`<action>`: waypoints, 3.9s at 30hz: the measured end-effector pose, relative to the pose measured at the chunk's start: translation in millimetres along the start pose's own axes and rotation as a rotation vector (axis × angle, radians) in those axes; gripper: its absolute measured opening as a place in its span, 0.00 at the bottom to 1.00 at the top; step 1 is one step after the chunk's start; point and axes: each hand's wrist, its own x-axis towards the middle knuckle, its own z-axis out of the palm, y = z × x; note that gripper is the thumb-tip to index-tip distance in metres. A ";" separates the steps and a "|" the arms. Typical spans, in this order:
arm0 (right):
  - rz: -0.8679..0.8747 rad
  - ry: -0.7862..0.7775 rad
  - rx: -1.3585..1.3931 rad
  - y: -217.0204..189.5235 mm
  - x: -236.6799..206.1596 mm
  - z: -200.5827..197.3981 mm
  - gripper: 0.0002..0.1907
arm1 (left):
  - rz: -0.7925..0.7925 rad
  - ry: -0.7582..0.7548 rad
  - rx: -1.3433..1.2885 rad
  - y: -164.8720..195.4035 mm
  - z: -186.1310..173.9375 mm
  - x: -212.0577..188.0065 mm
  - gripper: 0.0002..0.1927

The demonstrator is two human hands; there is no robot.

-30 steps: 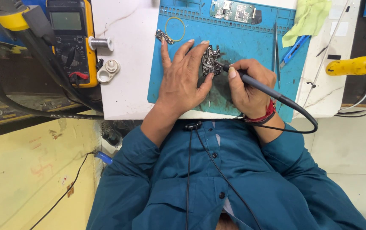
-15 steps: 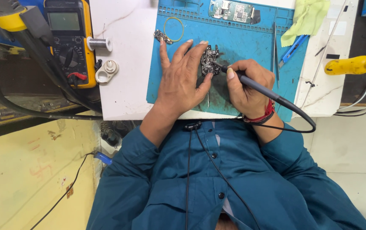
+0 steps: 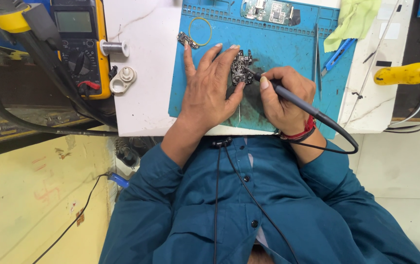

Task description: The person solders components on a small circuit board at a repair workbench, holding the board steady with one hand while applying a soldering iron to its contacts with the other. They reposition the board and continue soldering different points, with a multimeter, solder spool, and tweezers on the bench and a phone propped up playing video.

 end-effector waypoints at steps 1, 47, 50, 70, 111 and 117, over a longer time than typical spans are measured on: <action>0.002 -0.002 0.000 0.0 -0.2 -0.5 0.04 | 0.003 0.003 0.005 0.0 0.1 -0.1 0.36; 0.055 0.001 0.042 12.7 -1.1 0.9 0.07 | 0.015 0.059 -0.060 -1.4 1.2 5.4 0.28; 0.009 -0.005 0.018 12.5 -0.9 0.9 0.06 | 0.017 0.061 -0.055 -2.1 2.0 5.5 0.28; 0.012 -0.006 0.039 11.0 -1.6 4.3 0.05 | -0.005 0.050 -0.046 -4.0 2.0 2.7 0.28; 0.071 0.047 0.029 11.4 10.1 5.6 0.07 | -0.004 0.051 -0.034 -6.2 -1.3 14.3 0.27; 0.047 0.045 0.016 10.8 10.3 6.1 0.07 | -0.003 0.047 -0.030 -6.6 -1.8 13.3 0.27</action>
